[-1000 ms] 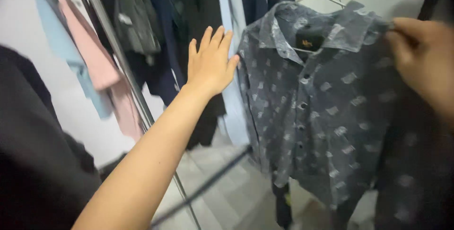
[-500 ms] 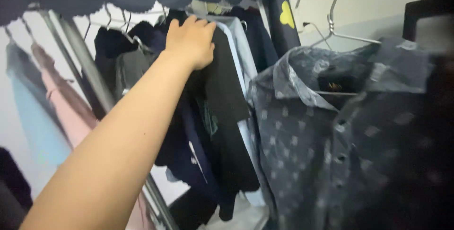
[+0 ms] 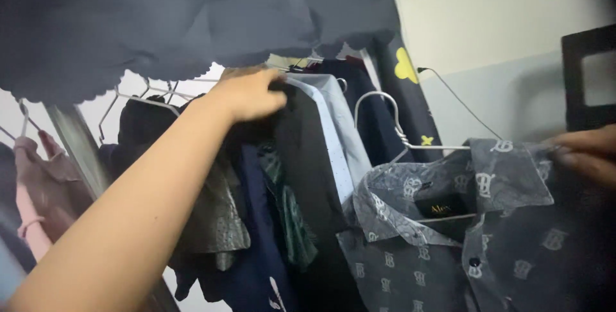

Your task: The person removes a patterned shirt and a black garment from a pile, buttons the shirt, places each item on a hanger, and hangs them on a closet rod. The person handles the garments by hand and uses metal hangers.

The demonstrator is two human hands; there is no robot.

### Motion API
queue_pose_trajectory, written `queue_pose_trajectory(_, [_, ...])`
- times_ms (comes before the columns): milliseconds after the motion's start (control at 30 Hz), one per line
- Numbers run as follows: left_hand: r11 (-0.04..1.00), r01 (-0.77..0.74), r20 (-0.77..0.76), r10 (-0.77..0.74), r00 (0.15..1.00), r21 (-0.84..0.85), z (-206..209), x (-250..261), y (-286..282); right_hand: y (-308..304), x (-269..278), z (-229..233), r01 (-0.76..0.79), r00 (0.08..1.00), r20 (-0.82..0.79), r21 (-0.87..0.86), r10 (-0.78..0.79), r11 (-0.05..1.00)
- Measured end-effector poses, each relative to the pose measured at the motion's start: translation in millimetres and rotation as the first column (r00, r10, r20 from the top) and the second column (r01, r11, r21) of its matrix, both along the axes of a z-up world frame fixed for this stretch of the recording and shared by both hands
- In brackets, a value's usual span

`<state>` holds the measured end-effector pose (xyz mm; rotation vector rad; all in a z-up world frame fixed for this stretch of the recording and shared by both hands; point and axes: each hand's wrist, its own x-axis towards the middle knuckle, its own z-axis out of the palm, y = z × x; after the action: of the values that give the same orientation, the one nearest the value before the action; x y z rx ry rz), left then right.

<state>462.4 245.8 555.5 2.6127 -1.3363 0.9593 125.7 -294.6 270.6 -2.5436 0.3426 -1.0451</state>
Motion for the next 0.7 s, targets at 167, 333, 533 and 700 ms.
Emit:
queue_pose_trajectory(167, [0.985, 0.119, -0.048, -0.125, 0.991, -0.123, 0.5, 30.6, -14.6, -2.8, 41.4, 8.7, -0.193, 0.979, 0.089, 0.115, 0.183, 0.974])
queue_pose_trajectory(333, [1.000, -0.010, 0.082, 0.010, 0.997, 0.005, -10.3, -8.5, -22.8, -28.4, 94.2, -22.4, -0.250, 0.851, 0.475, -0.008, 0.223, 0.968])
queue_pose_trajectory(533, [0.999, -0.023, 0.086, 0.020, 0.996, 0.031, -13.1, -8.0, -16.8, -73.0, 141.8, -51.5, -0.306, 0.742, 0.637, 0.047, 0.207, 0.951])
queue_pose_trajectory(700, [0.972, -0.208, 0.201, 0.183, 0.962, 0.111, -18.9, -1.2, -6.4, -48.7, 139.8, -32.9, -0.147, 0.797, 0.597, 0.039, 0.095, 0.988])
